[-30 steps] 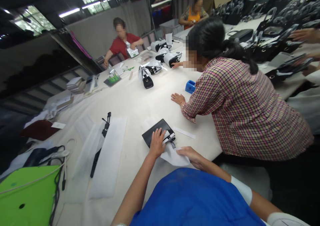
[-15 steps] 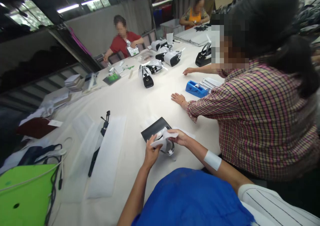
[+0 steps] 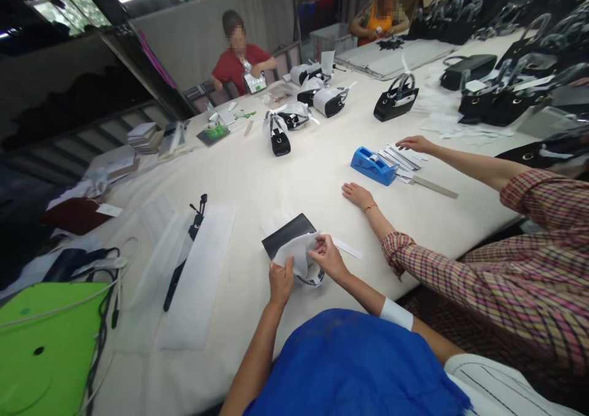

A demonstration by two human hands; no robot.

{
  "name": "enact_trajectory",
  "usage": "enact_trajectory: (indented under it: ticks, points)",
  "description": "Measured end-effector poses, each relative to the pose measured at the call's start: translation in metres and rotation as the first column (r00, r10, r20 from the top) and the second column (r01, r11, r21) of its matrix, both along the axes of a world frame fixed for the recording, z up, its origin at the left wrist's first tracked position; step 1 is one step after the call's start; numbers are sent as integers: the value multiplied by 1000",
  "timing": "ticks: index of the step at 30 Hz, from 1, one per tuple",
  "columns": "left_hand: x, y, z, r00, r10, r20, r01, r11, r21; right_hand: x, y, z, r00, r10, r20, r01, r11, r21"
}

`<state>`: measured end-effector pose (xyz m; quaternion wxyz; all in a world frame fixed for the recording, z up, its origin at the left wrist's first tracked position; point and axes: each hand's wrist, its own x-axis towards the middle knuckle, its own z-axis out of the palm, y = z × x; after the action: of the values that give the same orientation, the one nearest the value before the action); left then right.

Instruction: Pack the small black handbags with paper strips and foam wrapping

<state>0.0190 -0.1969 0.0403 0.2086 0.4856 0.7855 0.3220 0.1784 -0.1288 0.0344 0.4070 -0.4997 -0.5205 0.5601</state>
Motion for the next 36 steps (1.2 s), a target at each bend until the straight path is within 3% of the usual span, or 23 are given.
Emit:
enact_trajectory:
  ticks: [2,5,9,12,16,20,24,30,34,36]
  points:
    - [-1,1,0,999,13,40,-14,1000,8,-2,5,1,987,-47,151,35,996,83]
    - [-6,-1,0,991,24,132,-24,1000,5,-2,15,2,974,-31,225,1,991,135]
    - [-10,-5,-1,979,29,204,-22,999,-37,4,32,3,963,205,176,-238,951,198]
    - [-14,-2,0,969,60,240,-52,998,-39,11,42,4,937,334,99,-348,911,222]
    - [-20,12,2,967,127,221,-108,990,-94,15,50,0,912,410,-26,-407,911,69]
    - [-21,22,-1,969,151,194,-135,987,-90,7,50,-11,952,297,-78,-301,953,-42]
    - [-16,13,-9,958,175,226,-167,984,-56,-4,50,-17,993,112,27,-112,994,0]
    - [-12,4,-15,917,274,291,-290,957,14,-12,51,-11,981,142,129,-150,987,53]
    - [-10,11,-8,928,338,155,-336,941,-38,-18,57,-8,961,28,277,-92,971,219]
    - [-9,13,-4,933,344,109,-342,939,-38,-21,63,-9,940,19,341,-107,964,243]
